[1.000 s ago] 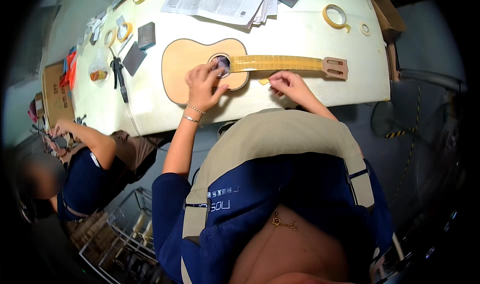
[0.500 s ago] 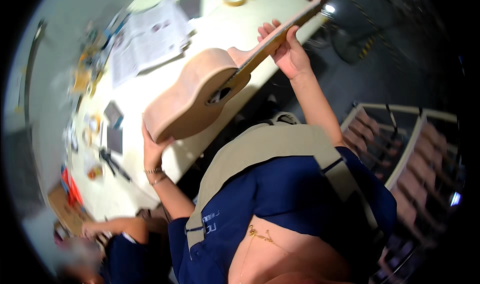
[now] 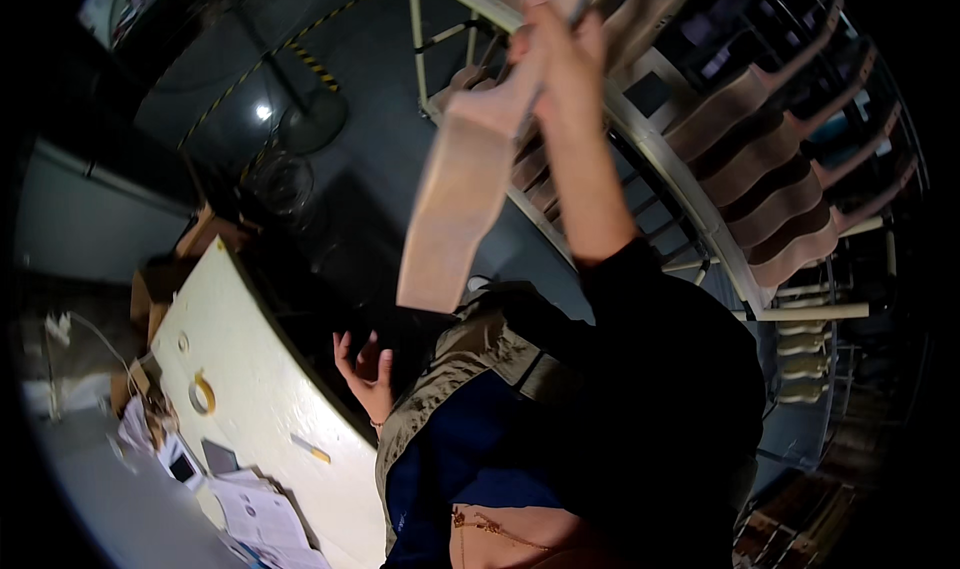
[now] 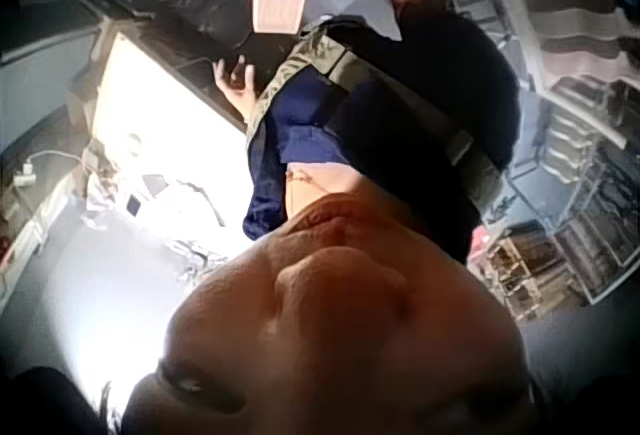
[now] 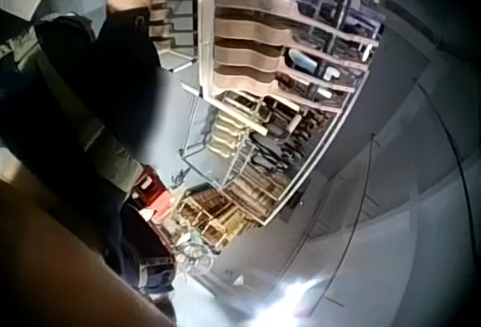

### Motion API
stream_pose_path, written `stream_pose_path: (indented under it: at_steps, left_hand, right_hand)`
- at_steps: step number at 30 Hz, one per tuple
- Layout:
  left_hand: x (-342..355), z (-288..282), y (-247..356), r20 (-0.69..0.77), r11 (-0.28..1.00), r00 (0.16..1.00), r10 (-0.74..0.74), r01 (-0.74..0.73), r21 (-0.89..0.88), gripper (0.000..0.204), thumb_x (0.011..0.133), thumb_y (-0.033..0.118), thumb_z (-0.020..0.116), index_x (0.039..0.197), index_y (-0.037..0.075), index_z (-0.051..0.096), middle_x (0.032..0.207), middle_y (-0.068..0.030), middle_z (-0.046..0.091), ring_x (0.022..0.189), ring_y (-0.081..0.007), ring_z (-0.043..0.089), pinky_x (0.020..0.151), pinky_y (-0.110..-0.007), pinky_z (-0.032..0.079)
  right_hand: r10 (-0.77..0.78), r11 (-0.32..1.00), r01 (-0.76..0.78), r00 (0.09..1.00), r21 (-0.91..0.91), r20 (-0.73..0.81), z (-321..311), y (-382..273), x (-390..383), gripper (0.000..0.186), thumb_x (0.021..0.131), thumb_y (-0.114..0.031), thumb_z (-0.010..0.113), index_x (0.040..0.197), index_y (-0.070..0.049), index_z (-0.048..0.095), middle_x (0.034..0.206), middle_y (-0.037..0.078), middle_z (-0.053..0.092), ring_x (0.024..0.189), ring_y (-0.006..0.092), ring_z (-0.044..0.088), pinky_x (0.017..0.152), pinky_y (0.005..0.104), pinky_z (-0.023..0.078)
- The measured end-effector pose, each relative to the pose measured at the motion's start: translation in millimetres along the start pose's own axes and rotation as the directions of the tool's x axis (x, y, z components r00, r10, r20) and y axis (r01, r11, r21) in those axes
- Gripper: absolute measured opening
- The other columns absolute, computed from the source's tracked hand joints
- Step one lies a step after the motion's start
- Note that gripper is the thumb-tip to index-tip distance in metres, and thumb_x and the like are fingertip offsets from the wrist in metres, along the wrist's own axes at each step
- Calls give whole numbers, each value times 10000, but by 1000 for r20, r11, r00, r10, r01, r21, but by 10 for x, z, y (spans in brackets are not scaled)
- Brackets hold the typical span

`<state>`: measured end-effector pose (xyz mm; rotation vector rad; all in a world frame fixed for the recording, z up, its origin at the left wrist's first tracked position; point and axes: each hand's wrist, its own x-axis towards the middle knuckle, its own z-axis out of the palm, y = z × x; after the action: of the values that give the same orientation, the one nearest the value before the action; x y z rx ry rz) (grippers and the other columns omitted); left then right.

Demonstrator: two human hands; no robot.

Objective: The person cleans the fretboard of an acoustic guitar using a cloth and then applies masking tape along the neck. The person repeatedly moves the guitar between the workbench and a nearby rack while performing these actions.

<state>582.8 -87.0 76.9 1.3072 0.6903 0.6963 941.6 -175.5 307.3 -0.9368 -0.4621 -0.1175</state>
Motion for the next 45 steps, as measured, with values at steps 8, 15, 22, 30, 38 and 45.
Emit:
stream_pose_path:
  at_steps: [8,15,22,30,38,45]
  left_hand:
    - [735,773,-24,-185,999,983,-6,-4,-54,431,877,46,593,1270,17,418,1323,-89,444,896,-152,575,822,-254,458]
    - [890,1449,-100,-131,997,991,0,-10,-72,420,883,72,584,1273,52,429,1318,-86,450,823,-112,531,725,-237,430]
    - [844,1544,-163,-230,997,973,2,-20,-79,406,892,85,574,1272,71,434,1294,-77,464,810,-101,511,709,-230,421]
    - [818,1562,-258,-286,991,955,-74,40,-124,386,892,98,583,1258,104,461,1275,-39,483,768,-80,489,685,-218,411]
    - [907,1515,-371,-132,985,984,-119,100,-142,344,894,88,575,1224,92,477,1258,-30,493,799,-82,506,705,-217,424]
    - [887,1272,-308,-99,978,984,-145,127,-162,309,890,61,563,1192,67,498,1194,-48,532,794,-100,535,698,-229,448]
  right_hand:
    - [-456,779,324,880,-536,-132,-1749,-1527,1660,257,866,-172,603,1071,-31,539,664,-15,481,479,80,469,401,204,388]
    - [-557,747,393,810,-536,-182,-3334,-1547,2683,112,862,-164,587,814,-91,518,572,-21,465,449,90,450,400,219,362]
    - [-391,737,133,884,-663,-257,-3985,-1196,3193,74,836,-114,547,807,-46,543,547,26,493,424,132,477,386,266,405]
    - [-674,-537,14,594,-844,439,-3868,-1306,2840,526,748,-312,710,1140,-23,511,934,149,581,819,268,577,709,408,471]
    - [-190,797,-72,912,-600,-362,-4363,-1836,2259,355,810,-246,620,1048,12,564,864,81,621,802,231,638,710,321,505]
    - [70,604,179,959,-776,276,-2845,-2107,1529,180,747,-101,707,830,-41,558,772,0,569,757,120,604,700,257,465]
